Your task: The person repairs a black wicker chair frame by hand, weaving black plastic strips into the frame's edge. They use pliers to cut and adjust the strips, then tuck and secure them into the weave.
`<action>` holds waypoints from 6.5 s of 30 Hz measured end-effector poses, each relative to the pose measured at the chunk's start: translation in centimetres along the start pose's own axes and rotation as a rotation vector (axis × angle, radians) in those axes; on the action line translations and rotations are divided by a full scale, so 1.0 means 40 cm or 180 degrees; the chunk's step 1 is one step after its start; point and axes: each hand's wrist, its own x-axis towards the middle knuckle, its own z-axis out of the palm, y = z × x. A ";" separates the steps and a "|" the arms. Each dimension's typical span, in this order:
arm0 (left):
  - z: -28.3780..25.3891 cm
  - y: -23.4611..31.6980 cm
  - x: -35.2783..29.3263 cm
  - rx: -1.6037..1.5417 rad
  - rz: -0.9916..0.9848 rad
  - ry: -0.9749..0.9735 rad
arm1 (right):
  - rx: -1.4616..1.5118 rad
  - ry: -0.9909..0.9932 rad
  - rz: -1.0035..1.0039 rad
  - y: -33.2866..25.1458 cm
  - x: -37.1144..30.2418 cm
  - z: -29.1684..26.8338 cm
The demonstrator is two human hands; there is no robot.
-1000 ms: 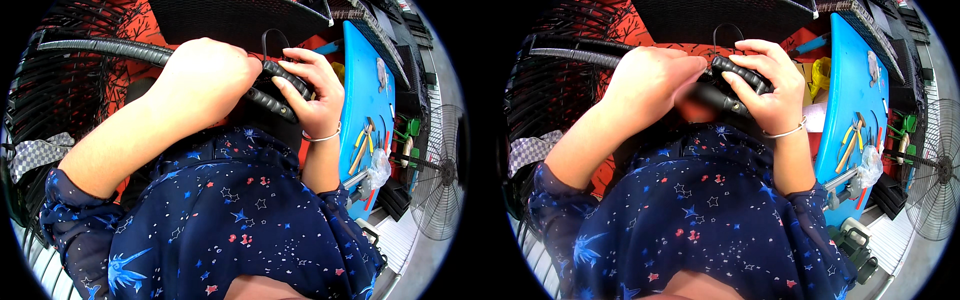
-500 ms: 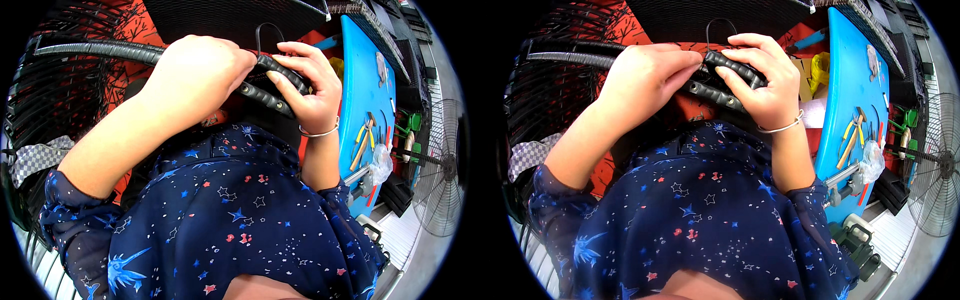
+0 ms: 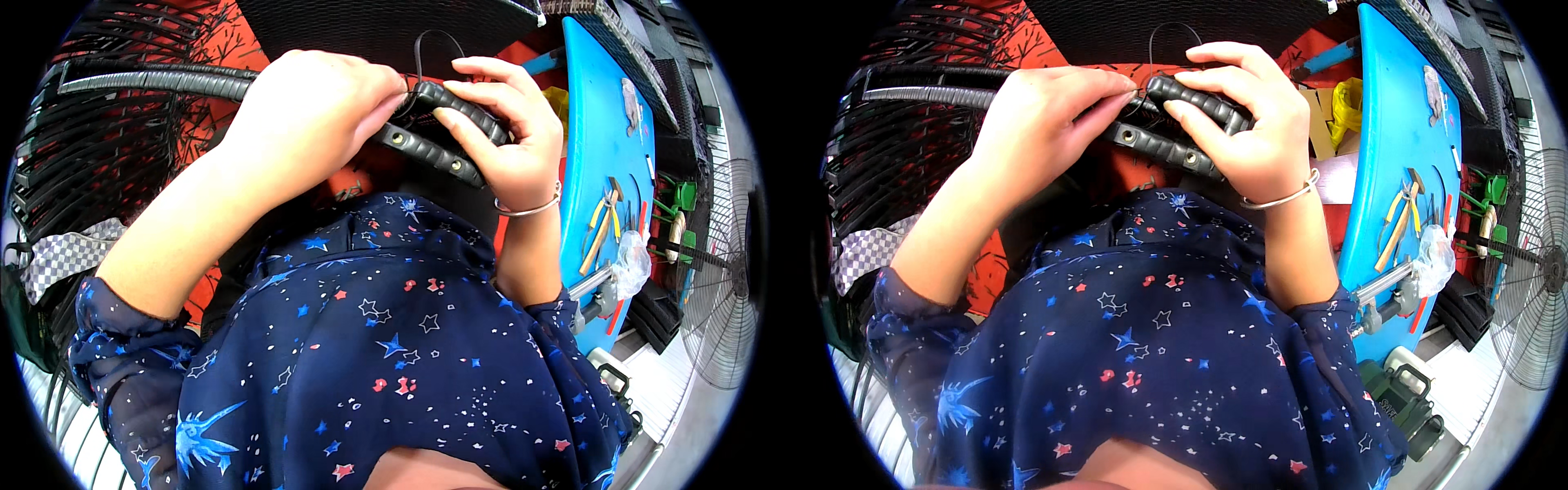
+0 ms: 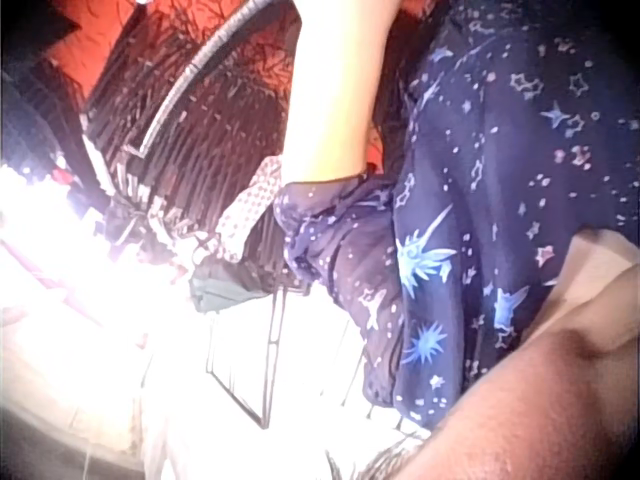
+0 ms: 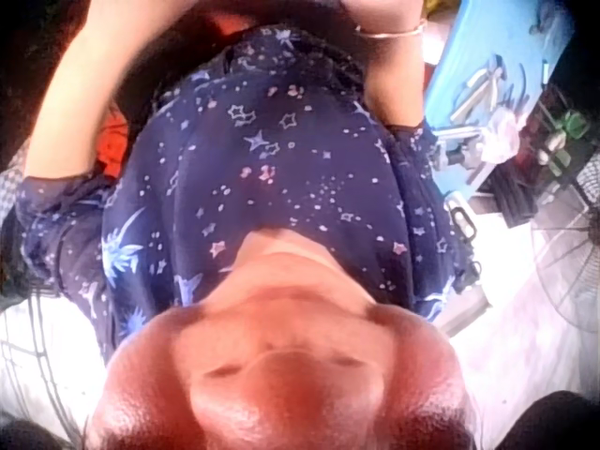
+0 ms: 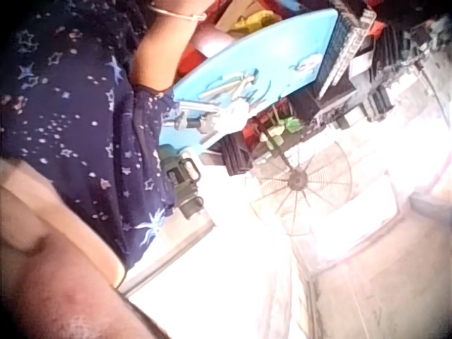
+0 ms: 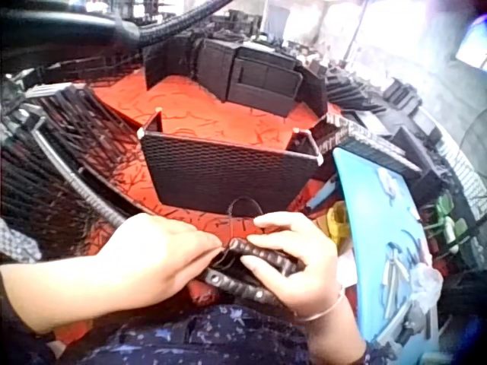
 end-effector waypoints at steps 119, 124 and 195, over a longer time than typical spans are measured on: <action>-0.019 -0.137 0.119 -0.1821 0.0702 -0.1065 | -0.0289 -0.0142 -0.0140 -0.032 -0.002 -0.017; -0.025 -0.126 0.109 -0.1018 0.1035 -0.0577 | -0.0327 -0.0128 -0.0110 -0.027 -0.006 -0.018; -0.060 -0.066 0.021 -0.4244 -0.2693 -0.3051 | 0.0508 -0.1512 0.0831 -0.147 -0.067 -0.001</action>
